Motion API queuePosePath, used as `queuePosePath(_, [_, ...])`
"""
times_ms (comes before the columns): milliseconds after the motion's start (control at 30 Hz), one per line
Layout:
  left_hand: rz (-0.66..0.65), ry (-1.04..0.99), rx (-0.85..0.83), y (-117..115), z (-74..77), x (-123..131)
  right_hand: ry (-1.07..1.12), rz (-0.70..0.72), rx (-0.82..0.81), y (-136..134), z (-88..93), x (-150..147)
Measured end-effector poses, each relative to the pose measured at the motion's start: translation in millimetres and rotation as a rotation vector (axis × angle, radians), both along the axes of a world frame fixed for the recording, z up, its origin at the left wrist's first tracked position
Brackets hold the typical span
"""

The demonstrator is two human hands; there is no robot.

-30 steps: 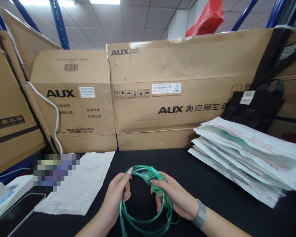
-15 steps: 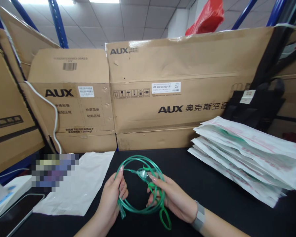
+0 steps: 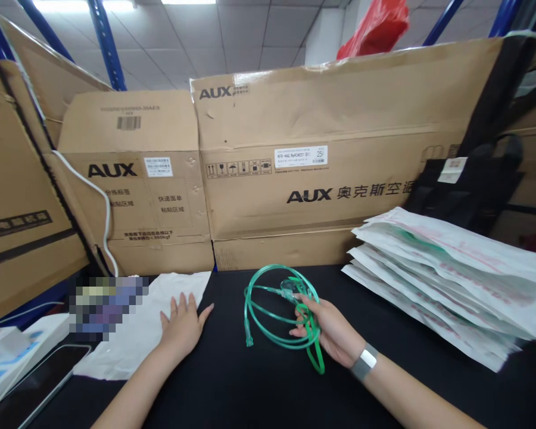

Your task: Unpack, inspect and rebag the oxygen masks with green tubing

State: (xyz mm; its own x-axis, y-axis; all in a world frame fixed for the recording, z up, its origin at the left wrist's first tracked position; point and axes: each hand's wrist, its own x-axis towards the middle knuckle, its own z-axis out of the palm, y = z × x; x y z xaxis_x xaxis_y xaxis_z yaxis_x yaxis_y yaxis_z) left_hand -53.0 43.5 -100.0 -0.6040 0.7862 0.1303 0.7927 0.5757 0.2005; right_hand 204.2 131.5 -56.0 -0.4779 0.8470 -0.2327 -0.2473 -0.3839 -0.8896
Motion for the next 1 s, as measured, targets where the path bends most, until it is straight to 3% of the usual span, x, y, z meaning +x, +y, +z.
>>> queuePosePath(133, [-0.267, -0.067, -0.063, -4, 2.0, 27, 0.029, -0.073, 0.022, 12, 6.8, 8])
queuePosePath(267, [-0.752, -0.311, -0.120, -21, 25.5, 56, 0.045, -0.152, 0.064, 25, 11.5, 16])
queuePosePath(333, [-0.852, -0.456, -0.186, -30, 39.1, 57, 0.046, -0.196, 0.094, 30, 12.1, 19])
queuePosePath(433, [-0.816, -0.505, -0.219, -38, 52.7, 49, 0.043, -0.242, 0.104, 35, 9.5, 20])
queuePosePath(500, [-0.774, -0.426, -0.108, -39, 54.6, 49, 0.040, -0.256, 0.093, 35, 6.1, 19])
queuePosePath(600, [-0.747, -0.351, -0.014, -36, 48.3, 62, 0.029, -0.267, 0.073, 35, 2.2, 16])
queuePosePath(700, [-0.824, -0.357, -0.246, -33, 36.8, 78, 0.026, -0.274, 0.059, 34, 1.7, 15])
queuePosePath(767, [-0.834, -0.329, -0.309, -31, 29.0, 80, 0.029, -0.277, 0.057, 33, 2.6, 15])
queuePosePath(1000, [-0.711, -0.218, -0.128, -29, 17.0, 66, 0.035, -0.272, 0.036, 31, 4.7, 16])
